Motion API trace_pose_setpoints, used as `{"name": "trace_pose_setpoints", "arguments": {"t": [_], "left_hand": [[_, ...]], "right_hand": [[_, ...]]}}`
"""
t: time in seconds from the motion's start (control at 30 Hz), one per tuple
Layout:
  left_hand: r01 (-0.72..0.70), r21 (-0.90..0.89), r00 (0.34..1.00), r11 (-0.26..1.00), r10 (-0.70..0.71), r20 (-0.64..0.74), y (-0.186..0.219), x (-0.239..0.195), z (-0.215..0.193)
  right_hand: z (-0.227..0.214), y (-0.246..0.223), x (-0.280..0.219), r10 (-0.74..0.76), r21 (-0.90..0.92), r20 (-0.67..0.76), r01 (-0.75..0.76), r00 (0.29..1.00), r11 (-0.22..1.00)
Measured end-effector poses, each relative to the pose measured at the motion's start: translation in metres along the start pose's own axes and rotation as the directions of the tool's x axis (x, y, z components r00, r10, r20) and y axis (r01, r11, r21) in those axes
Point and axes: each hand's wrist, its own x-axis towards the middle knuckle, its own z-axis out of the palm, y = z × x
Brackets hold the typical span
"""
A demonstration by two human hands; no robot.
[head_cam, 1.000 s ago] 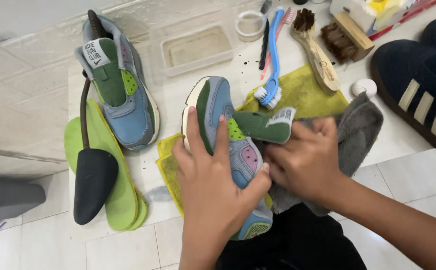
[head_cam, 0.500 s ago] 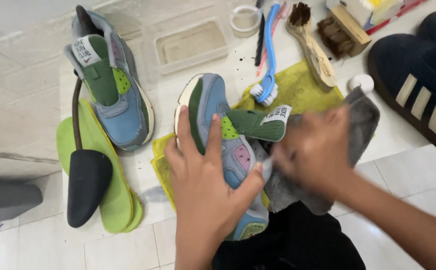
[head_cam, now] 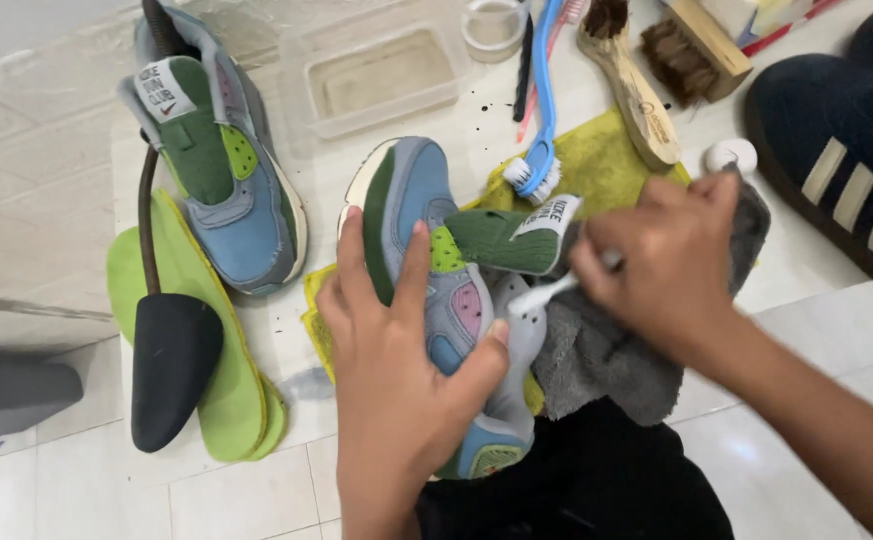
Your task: The person scrubs a multicolored Nike Air Max sneaker using a white toothbrush and a blue brush, focusing on the upper, tongue, and interior. They wipe the shoe with a gray cloth and rotate it to access different areas. The other sneaker remains on the counter.
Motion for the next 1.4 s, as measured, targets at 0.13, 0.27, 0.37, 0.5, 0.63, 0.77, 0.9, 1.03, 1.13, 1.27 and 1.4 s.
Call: {"name": "trace_pose_setpoints", "arguments": {"t": [0.13,0.27,0.37,0.5,0.63,0.77,0.9,1.03,1.13,1.27,1.4], "left_hand": [[0.010,0.010,1.000,1.000,-0.010,0.010,0.002,0.001,0.000],[0.004,-0.027,1.000,1.000,-0.004,-0.001,-0.001,0.001,-0.002],[-0.008,-0.009,1.000,1.000,0.008,-0.002,-0.001,0.001,-0.001],[0.034,0.016,0.999,0.999,-0.035,0.032,0.004,0.002,-0.001],[0.006,0.033,1.000,0.999,-0.006,-0.002,0.002,0.002,0.000],[0.004,0.019,1.000,1.000,-0.004,0.007,0.003,0.000,0.000],[-0.009,-0.011,1.000,1.000,0.008,-0.022,-0.002,0.001,-0.003],[-0.005,-0.079,1.000,0.997,0.006,0.006,-0.008,-0.001,-0.005],[0.028,-0.282,0.999,0.959,-0.021,0.026,-0.033,-0.003,-0.012],[0.038,-0.644,0.999,0.764,-0.017,0.040,-0.073,-0.009,-0.014],[0.125,-0.665,0.992,0.737,-0.086,0.092,-0.083,-0.019,-0.022]], "right_hand": [[-0.005,-0.018,-0.005,-0.086,0.090,0.054,0.081,0.995,0.993],[0.004,0.012,0.015,-0.016,-0.052,-0.075,0.012,0.997,0.999],[-0.014,-0.029,-0.005,-0.123,0.123,0.056,0.115,0.991,0.986],[0.007,0.004,0.000,-0.102,0.058,0.043,0.099,0.994,0.993],[-0.005,-0.017,0.009,-0.122,-0.008,-0.063,0.122,0.990,0.992],[0.023,0.015,0.004,-0.086,-0.101,-0.038,0.082,0.996,0.992],[0.006,-0.014,0.010,-0.003,-0.072,0.010,0.004,1.000,0.997],[0.004,-0.012,0.016,-0.121,-0.014,-0.095,0.120,0.988,0.993],[-0.012,-0.010,0.029,-0.010,0.002,-0.153,0.010,0.988,1.000],[-0.027,-0.034,0.037,0.111,0.299,-0.151,-0.062,0.982,0.952],[-0.015,-0.044,0.042,0.122,0.315,-0.152,-0.069,0.981,0.947]]}}
